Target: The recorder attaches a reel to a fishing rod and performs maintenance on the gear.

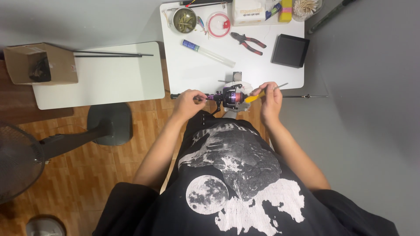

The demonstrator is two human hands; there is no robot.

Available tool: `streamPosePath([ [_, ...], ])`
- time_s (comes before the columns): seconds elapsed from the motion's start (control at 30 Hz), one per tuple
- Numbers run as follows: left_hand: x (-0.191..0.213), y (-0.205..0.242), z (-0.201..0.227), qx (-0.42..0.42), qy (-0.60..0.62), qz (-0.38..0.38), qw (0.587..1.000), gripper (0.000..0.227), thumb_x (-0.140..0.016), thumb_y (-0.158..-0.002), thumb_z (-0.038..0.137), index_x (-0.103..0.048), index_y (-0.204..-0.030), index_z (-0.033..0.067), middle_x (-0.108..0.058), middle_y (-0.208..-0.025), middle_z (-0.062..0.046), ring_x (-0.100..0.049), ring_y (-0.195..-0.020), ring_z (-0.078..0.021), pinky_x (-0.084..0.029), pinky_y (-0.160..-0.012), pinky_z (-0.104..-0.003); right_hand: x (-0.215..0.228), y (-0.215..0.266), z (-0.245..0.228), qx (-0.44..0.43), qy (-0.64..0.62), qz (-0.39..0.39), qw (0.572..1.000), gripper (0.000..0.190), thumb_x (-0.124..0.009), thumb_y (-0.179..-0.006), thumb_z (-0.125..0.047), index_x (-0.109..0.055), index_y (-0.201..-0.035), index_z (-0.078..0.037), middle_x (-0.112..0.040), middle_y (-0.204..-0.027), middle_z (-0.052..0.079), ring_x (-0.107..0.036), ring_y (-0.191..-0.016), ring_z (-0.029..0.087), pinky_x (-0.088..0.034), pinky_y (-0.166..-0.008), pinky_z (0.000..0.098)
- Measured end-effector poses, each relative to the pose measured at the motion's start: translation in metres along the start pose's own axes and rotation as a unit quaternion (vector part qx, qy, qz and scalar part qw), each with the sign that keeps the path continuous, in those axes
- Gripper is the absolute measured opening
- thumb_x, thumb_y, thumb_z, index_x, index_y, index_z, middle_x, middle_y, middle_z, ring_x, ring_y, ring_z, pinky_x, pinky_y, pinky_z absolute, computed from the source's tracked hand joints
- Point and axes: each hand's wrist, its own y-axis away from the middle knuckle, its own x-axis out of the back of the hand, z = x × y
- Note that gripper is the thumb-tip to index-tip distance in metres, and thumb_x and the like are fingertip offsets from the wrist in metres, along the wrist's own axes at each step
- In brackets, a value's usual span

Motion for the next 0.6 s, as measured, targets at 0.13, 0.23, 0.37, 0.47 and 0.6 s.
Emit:
streamPosePath([
  [0.13, 0.0, -0.001, 0.005, 0.007, -0.004, 0.009, 1.0, 0.013, -0.079, -0.081, 0.018, -0.08, -0.094, 0.0147, -0.074, -0.091, -0.004, -0.074, -0.084, -0.0167, -0.057, -0.076, -0.031, 0.001, 0.001, 0.007, -0.006, 0.013, -0.008, 1.0, 0.031, -0.038, -0.117, -0.03, -0.054, -0.105, -0.007, -0.065, -0.086, 0.009, -0.067, -0.086, 0.021, -0.057, -0.088, 0.0377],
  [0.23, 0.001, 0.0, 0.006, -0.016, -0.015, 0.023, 1.0, 0.012, -0.08, -0.08, 0.018, -0.08, -0.092, 0.0141, -0.074, -0.087, -0.005, -0.072, -0.084, -0.0182, -0.055, -0.075, -0.032, -0.002, 0.002, 0.009, -0.014, 0.009, -0.025, 1.0, 0.031, -0.039, -0.116, -0.03, -0.055, -0.104, -0.006, -0.065, -0.086, 0.008, -0.067, -0.085, 0.021, -0.058, -0.088, 0.0378],
  [0.37, -0.001, 0.002, 0.003, -0.046, -0.017, 0.035, 0.998, 0.012, -0.08, -0.081, 0.018, -0.079, -0.092, 0.0134, -0.074, -0.086, -0.004, -0.071, -0.085, -0.0189, -0.055, -0.076, -0.033, -0.007, 0.006, 0.009, -0.027, 0.01, -0.044, 0.999, 0.032, -0.04, -0.116, -0.03, -0.055, -0.105, -0.006, -0.065, -0.087, 0.008, -0.066, -0.086, 0.02, -0.056, -0.087, 0.0354],
  [0.47, -0.001, 0.002, 0.004, -0.065, -0.023, 0.04, 0.997, 0.01, -0.079, -0.082, 0.017, -0.078, -0.091, 0.013, -0.075, -0.085, -0.002, -0.07, -0.086, -0.0186, -0.055, -0.076, -0.034, -0.009, 0.008, 0.009, -0.035, 0.014, -0.054, 0.998, 0.032, -0.04, -0.116, -0.031, -0.055, -0.105, -0.005, -0.065, -0.088, 0.008, -0.066, -0.087, 0.019, -0.055, -0.087, 0.0343],
  [0.6, -0.003, 0.001, 0.005, -0.076, -0.044, 0.03, 0.996, 0.007, -0.078, -0.084, 0.017, -0.076, -0.09, 0.0135, -0.076, -0.083, 0.0, -0.069, -0.085, -0.0169, -0.054, -0.075, -0.033, -0.011, 0.01, 0.008, -0.039, 0.024, -0.062, 0.997, 0.033, -0.04, -0.116, -0.032, -0.055, -0.105, -0.005, -0.065, -0.089, 0.008, -0.065, -0.088, 0.018, -0.055, -0.086, 0.0339],
])
